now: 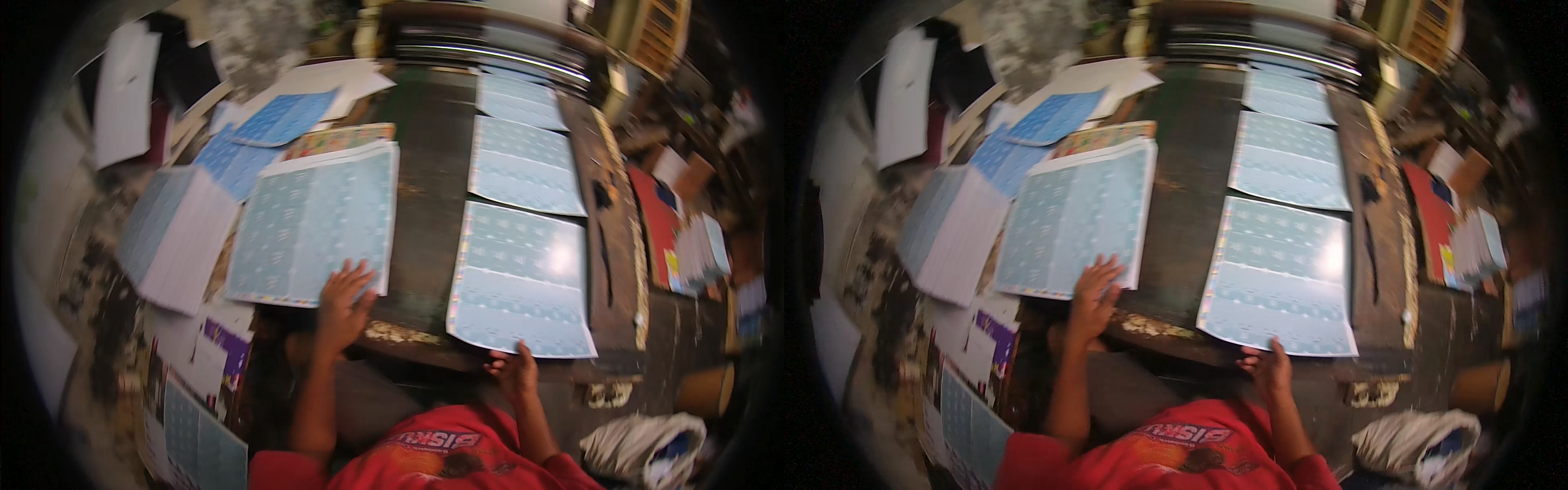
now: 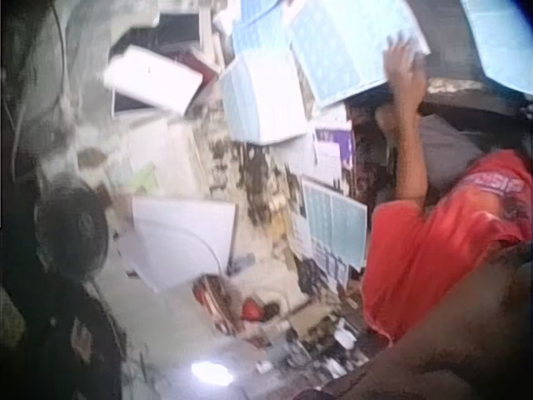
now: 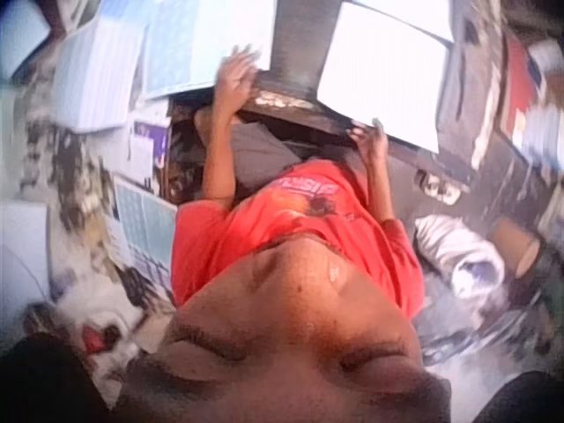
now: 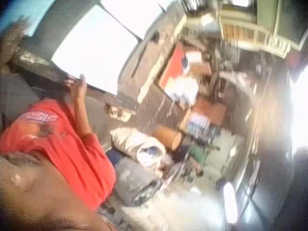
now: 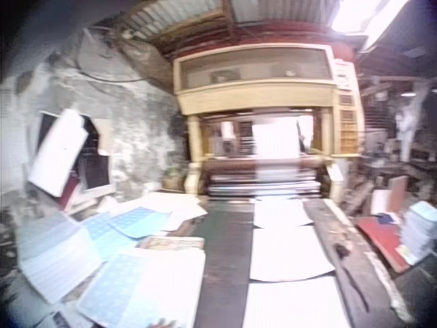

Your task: The person picks up and flips through printed paper sheets on a large industrial machine table, aligning and stacking them by hand.

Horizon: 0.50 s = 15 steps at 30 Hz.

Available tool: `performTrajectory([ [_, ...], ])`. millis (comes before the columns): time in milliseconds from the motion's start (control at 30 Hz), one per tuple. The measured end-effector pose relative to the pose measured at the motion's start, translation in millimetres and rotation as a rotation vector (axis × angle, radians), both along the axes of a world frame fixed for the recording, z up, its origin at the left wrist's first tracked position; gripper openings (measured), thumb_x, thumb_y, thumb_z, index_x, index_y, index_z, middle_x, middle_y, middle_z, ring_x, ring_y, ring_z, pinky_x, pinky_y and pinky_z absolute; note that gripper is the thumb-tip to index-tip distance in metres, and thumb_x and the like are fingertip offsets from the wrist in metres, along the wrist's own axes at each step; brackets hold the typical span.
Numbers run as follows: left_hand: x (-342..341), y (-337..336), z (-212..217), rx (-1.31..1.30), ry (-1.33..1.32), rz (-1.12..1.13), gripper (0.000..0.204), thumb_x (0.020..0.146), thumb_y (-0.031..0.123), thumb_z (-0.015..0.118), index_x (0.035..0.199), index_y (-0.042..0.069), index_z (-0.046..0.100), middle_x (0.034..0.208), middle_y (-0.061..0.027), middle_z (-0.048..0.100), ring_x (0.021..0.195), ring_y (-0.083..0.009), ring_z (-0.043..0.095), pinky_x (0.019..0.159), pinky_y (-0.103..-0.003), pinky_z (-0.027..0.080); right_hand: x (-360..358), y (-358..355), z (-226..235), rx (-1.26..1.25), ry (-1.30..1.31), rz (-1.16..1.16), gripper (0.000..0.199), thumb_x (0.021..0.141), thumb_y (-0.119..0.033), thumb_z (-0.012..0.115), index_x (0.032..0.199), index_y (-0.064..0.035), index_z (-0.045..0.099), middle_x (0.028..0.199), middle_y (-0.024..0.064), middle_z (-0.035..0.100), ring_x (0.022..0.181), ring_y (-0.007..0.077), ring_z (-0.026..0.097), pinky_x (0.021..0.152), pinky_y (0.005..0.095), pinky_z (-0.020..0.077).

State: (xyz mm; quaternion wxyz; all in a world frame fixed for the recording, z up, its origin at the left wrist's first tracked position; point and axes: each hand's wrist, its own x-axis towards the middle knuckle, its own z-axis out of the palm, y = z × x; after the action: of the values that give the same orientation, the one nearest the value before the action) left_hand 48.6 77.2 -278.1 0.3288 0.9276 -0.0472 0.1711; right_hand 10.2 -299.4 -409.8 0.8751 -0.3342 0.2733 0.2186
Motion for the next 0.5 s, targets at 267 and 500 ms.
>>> performTrajectory([
  [267,2.6,-5.3,17.3,-0.771,0.021,0.208,0.032,0.099,0.032,0.053,0.104,0.004,0.07,0.11,-0.0119,0.07,0.11,-0.0359,0.063,0.104,-0.05,0.038,28.2,24.5,20.9,-0.125,-0.159,-0.224,0.038,0.097,-0.046,0.051,0.12,-0.0163,0.044,0.11,0.0126,0.064,0.082,0.0218,0.063,0.074,0.0432,0.0541],
  [500,-24.2,-41.2,25.5,-0.288,0.014,-0.043,0.025,0.098,0.028,0.056,0.092,0.012,0.074,0.091,-0.0036,0.073,0.109,-0.0209,0.065,0.111,-0.051,0.026,21.0,37.7,47.3,-0.111,-0.168,-0.14,0.052,0.094,-0.046,0.055,0.132,-0.0132,0.044,0.123,0.0097,0.059,0.083,0.0208,0.062,0.073,0.0415,0.0548],
])
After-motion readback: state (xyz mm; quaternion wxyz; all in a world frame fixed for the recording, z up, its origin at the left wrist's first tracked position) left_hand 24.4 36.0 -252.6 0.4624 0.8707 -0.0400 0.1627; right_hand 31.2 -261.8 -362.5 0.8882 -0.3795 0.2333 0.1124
